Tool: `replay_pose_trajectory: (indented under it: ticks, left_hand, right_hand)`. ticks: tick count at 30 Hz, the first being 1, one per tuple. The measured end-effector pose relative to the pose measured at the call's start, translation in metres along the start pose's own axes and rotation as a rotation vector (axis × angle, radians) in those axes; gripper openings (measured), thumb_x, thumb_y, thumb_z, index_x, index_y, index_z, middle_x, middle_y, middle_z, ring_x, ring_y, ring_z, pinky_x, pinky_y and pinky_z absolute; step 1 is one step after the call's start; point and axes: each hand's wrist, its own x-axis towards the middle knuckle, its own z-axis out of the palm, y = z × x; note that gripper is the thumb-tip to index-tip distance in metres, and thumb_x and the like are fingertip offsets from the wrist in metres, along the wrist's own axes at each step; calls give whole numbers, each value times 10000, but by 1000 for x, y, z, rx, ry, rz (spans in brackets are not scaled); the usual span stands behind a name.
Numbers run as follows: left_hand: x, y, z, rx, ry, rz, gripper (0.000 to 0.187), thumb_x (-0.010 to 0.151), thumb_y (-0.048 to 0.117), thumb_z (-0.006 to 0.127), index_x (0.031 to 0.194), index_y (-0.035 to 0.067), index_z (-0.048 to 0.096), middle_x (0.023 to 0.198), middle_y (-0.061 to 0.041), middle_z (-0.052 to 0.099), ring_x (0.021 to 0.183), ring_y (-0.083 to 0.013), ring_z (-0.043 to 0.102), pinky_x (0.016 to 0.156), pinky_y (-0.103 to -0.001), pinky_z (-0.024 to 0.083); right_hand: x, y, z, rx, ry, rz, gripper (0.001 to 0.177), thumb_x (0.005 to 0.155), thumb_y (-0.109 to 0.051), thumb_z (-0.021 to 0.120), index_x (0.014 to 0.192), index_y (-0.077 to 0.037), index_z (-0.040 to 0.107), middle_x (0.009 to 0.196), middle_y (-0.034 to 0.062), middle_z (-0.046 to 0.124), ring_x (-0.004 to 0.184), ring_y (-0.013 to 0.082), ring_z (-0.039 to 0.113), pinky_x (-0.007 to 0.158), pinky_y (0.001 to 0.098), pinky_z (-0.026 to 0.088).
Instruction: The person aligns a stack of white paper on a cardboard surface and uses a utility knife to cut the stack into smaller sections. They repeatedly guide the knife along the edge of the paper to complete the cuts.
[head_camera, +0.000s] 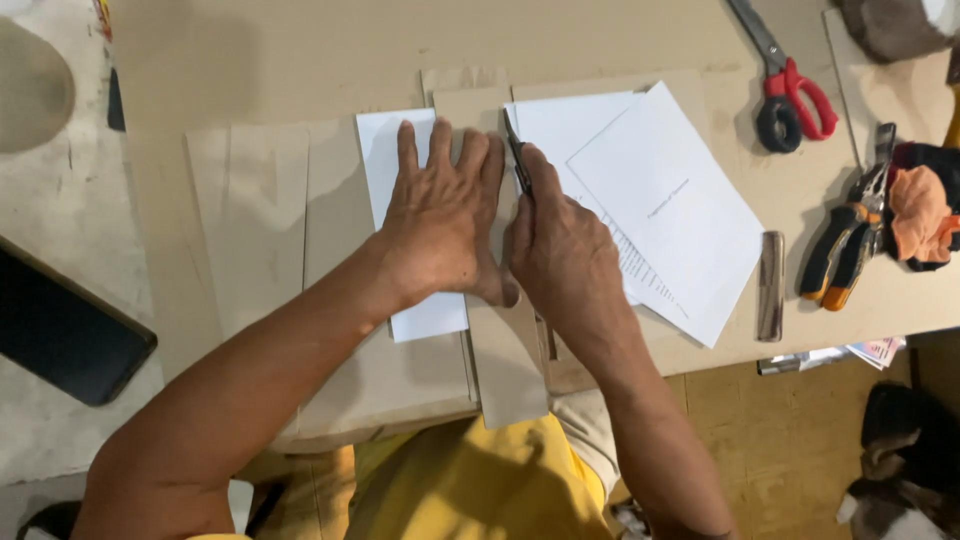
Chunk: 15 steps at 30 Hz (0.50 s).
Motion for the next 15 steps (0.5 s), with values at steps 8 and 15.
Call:
replay_pose_trajectory:
  ticks: [8,15]
  left_hand:
    - [14,-7,24,140,85,-58,1505,381,841,819,1498,1,261,1453,-191,363,1413,-513,256,1147,-707,147]
    - [19,-13,35,167,169,-27,1584,326,989,777,1462,-16,321,1404,-167,387,1323,-456,318,1117,-724,162]
  right_hand:
    - [-72,0,-4,56,-35,47,435,1054,-152,443,1483,-89,425,902,207,741,582,444,668,486,557,493]
    - [-143,7,7,3,-1,104,467,1039,-188,499,1499,-163,426,1122,154,747,609,479,646,427,593,454]
